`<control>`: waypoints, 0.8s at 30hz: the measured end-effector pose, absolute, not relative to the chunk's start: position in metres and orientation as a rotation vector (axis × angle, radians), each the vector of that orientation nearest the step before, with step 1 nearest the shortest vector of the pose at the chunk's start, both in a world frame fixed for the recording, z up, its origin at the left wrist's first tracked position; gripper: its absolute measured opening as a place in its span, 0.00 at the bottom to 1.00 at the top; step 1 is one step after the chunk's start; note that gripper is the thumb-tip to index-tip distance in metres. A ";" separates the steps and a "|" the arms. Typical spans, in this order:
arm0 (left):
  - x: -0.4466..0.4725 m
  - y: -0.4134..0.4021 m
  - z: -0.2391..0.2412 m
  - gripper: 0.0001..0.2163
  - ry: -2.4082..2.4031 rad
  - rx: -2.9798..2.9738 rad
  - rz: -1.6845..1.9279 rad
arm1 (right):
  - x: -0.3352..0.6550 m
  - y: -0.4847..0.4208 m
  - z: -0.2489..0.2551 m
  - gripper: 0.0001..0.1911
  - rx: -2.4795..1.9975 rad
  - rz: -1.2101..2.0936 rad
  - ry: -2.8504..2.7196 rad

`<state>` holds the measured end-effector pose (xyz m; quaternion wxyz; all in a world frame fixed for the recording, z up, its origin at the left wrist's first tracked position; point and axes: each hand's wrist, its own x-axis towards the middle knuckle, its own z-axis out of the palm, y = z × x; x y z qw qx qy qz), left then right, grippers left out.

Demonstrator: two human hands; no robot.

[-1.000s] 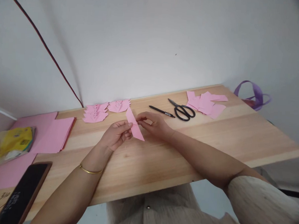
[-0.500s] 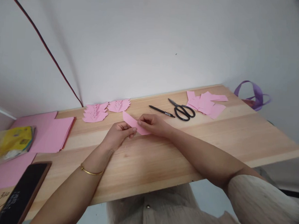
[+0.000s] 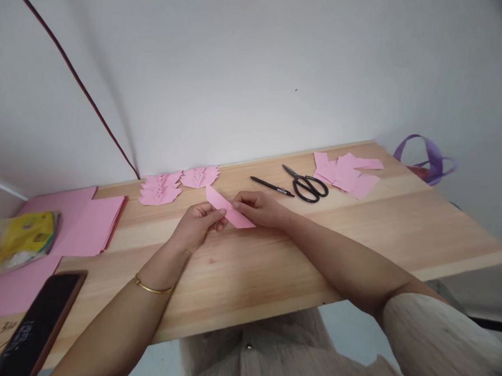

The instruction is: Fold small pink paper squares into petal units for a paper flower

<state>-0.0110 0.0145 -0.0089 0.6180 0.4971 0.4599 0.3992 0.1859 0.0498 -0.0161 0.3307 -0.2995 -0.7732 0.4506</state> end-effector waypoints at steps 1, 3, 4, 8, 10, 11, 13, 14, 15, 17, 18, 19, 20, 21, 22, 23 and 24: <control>-0.011 0.015 -0.009 0.11 1.063 1.145 0.922 | 0.187 0.050 -0.016 0.15 -0.769 1.185 -2.026; -0.012 0.014 -0.009 0.11 1.076 1.148 0.922 | 0.188 0.051 -0.016 0.15 -0.751 1.204 -2.038; -0.012 0.014 -0.009 0.11 1.084 1.154 0.918 | 0.188 0.052 -0.016 0.15 -0.746 1.211 -2.045; -0.013 0.013 -0.009 0.11 1.111 1.187 0.903 | 0.188 0.051 -0.017 0.15 -0.751 1.198 -2.076; -0.013 0.012 -0.009 0.11 1.137 1.208 0.901 | 0.187 0.051 -0.017 0.15 -0.766 1.176 -2.084; -0.013 0.012 -0.009 0.11 1.156 1.221 0.900 | 0.187 0.050 -0.017 0.14 -0.775 1.168 -2.085; -0.013 0.012 -0.009 0.12 1.196 1.249 0.898 | 0.186 0.049 -0.016 0.14 -0.790 1.156 -2.084; -0.013 0.012 -0.009 0.12 1.207 1.259 0.898 | 0.186 0.049 -0.016 0.14 -0.799 1.151 -2.081; -0.012 0.012 -0.009 0.12 1.206 1.264 0.899 | 0.186 0.048 -0.015 0.14 -0.809 1.145 -2.077; -0.011 0.012 -0.009 0.11 1.175 1.250 0.899 | 0.186 0.047 -0.014 0.14 -0.823 1.141 -2.067; -0.010 0.012 -0.009 0.11 1.154 1.235 0.898 | 0.186 0.047 -0.013 0.14 -0.827 1.145 -2.064; -0.010 0.012 -0.009 0.11 1.134 1.217 0.896 | 0.186 0.046 -0.013 0.14 -0.826 1.151 -2.064; -0.009 0.012 -0.009 0.11 1.117 1.199 0.896 | 0.185 0.046 -0.013 0.14 -0.822 1.158 -2.067; -0.008 0.012 -0.009 0.11 1.102 1.181 0.897 | 0.185 0.046 -0.013 0.14 -0.813 1.166 -2.072; -0.008 0.012 -0.008 0.11 1.088 1.163 0.901 | 0.185 0.046 -0.013 0.13 -0.802 1.175 -2.068; -0.008 0.012 -0.008 0.10 1.077 1.143 0.910 | 0.185 0.046 -0.014 0.13 -0.787 1.187 -2.056; -0.008 0.012 -0.008 0.10 1.071 1.120 0.925 | 0.185 0.047 -0.015 0.11 -0.769 1.203 -2.031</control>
